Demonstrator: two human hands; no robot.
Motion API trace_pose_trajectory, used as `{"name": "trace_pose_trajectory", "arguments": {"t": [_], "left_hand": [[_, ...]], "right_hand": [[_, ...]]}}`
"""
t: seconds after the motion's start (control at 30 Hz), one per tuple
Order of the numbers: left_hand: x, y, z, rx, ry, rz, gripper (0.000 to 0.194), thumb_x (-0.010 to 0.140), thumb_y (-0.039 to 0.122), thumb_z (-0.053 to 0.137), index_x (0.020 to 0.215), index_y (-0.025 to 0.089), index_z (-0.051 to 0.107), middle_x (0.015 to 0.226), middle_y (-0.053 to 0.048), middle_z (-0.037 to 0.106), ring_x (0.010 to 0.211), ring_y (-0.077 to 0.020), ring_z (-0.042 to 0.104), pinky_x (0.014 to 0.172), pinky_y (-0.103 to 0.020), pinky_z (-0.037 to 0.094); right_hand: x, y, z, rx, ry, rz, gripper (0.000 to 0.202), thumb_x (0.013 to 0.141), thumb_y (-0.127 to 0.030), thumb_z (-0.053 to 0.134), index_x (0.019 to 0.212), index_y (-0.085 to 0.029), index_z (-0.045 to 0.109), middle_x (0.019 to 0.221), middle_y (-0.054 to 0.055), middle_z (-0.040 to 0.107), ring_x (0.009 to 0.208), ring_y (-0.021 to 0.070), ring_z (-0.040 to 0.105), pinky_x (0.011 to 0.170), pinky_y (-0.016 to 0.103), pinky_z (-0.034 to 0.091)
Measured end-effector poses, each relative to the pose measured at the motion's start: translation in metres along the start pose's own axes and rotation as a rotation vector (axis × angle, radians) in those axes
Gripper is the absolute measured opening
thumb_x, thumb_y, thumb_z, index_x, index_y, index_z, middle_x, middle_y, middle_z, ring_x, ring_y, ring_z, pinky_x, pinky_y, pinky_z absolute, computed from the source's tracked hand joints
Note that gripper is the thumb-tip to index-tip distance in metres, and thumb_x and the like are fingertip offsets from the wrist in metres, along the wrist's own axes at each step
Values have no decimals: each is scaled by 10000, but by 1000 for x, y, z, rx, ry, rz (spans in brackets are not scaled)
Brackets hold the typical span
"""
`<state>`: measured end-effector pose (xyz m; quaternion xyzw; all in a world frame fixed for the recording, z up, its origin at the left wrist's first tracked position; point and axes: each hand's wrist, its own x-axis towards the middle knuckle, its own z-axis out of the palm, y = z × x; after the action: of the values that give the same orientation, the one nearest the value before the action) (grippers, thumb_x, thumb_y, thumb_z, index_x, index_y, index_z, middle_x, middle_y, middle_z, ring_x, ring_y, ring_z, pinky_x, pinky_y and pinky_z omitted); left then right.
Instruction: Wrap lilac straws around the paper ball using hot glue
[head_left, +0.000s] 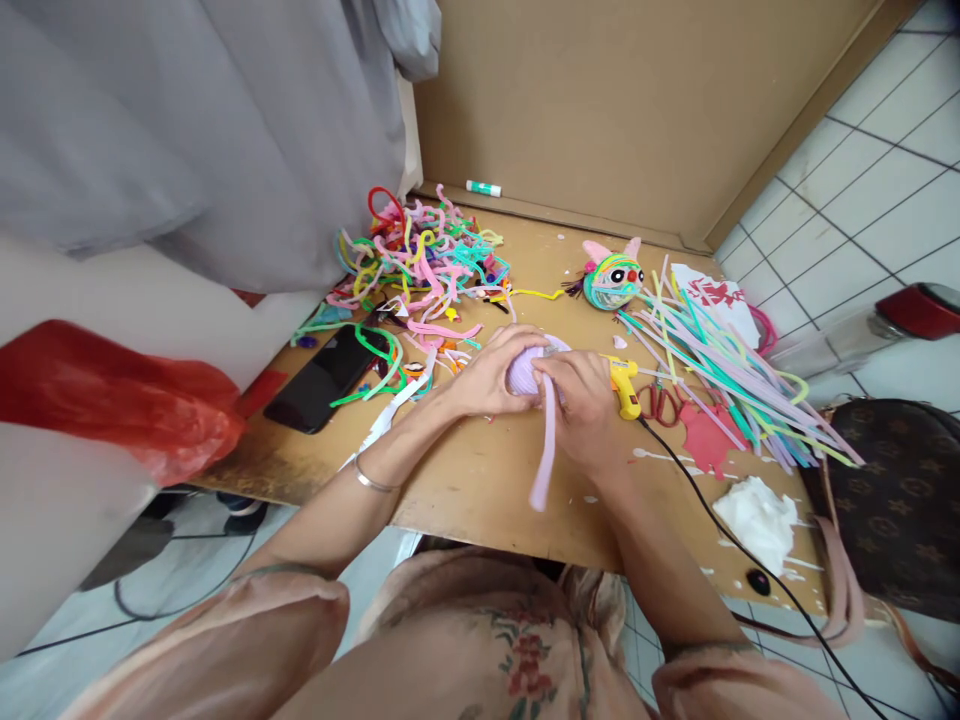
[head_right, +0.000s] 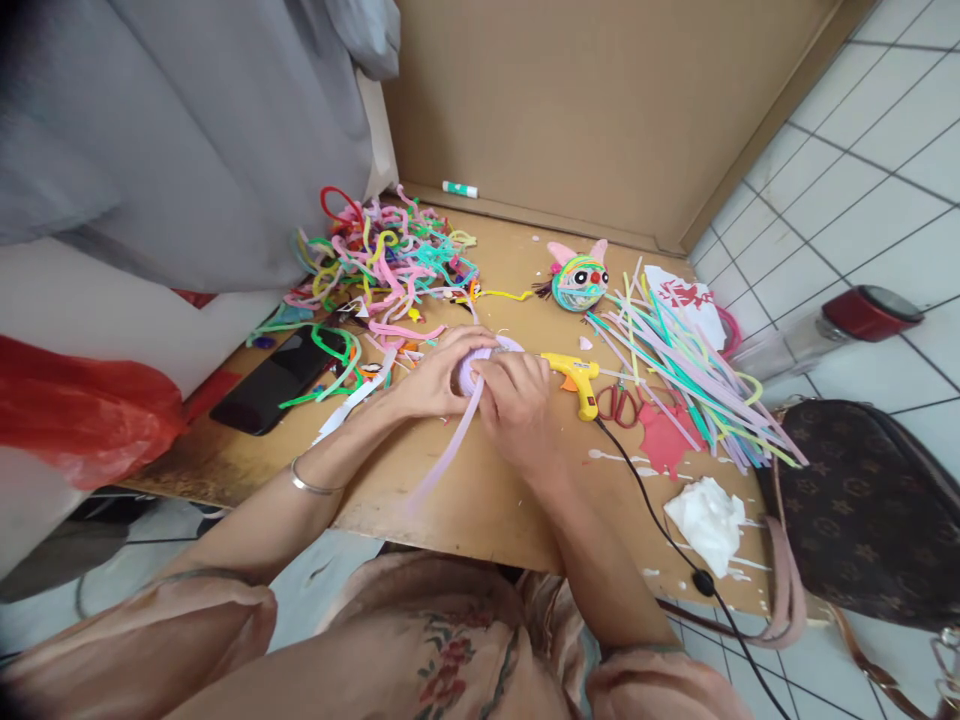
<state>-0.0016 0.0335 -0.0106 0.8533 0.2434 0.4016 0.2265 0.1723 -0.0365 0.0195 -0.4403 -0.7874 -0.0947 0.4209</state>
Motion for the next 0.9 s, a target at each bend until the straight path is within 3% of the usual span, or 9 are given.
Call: {"name": "trace_pose_trajectory", "arguments": {"t": [0.1,0.3,0.37,0.47,0.57,0.7,0.8,0.9], "left_hand": [[-2,0,5,-16,9,34,674,739,354,751,1355,199,524,1413,-182,544,1351,-346,531,1150,-572,435],[-3,-3,14,-71,80,1,610,749,375,759,1289,191,546,1342,-153,601,1339,-324,546,1158,-529,438],[-4,-3,14,-85,118,-72,645,718,392,795,1275,187,544,1341,-147,602,1311,-318,569,1146,-515,446],[-4,-3,11,-107,134,-190,690,677,408,827,1268,200,539,1367,-134,592,1289,-312,581,1125,-503,456],[-4,-4,10,-106,128,-240,697,664,422,827,1256,201,534,1365,-126,600,1291,-316,574,1124,-507,443],[-5,-7,12,-132,141,-262,731,664,496,807,1261,186,520,1352,-134,598,1279,-313,579,1104,-493,458],[-5,-10,12,-167,160,-274,759,655,542,802,1265,195,515,1352,-137,593,1264,-311,587,1082,-487,475],[-6,-11,11,-179,154,-274,764,637,546,813,1244,182,523,1350,-151,596,1271,-323,583,1098,-501,460]], "right_hand": [[1,-4,4,58,32,-23,232,1017,-222,453,1008,-218,685,915,62,730,881,207,632,805,358,427],[-1,-1,3,3,-63,-51,315,1010,-233,427,1231,-206,650,1129,100,731,1077,232,636,924,384,435],[-2,15,-5,-81,-13,57,334,1012,-271,409,1250,-205,634,1129,109,722,1058,239,635,943,397,442],[-4,47,-17,-292,41,389,357,996,-350,391,1176,-170,642,1072,148,707,1020,280,629,928,433,460],[-5,68,-23,-530,-172,642,458,946,-487,491,1094,-93,671,1053,239,703,1027,365,641,896,495,476],[-5,67,-19,-684,-498,771,611,893,-551,595,1126,8,674,1108,339,678,1014,432,669,844,547,504],[-4,66,-17,-686,-584,842,661,859,-532,646,1198,36,656,1159,359,664,1037,447,672,809,548,522],[-2,70,-19,-655,-632,894,669,890,-530,576,1209,52,658,1159,350,677,1078,428,677,828,509,534]]}}
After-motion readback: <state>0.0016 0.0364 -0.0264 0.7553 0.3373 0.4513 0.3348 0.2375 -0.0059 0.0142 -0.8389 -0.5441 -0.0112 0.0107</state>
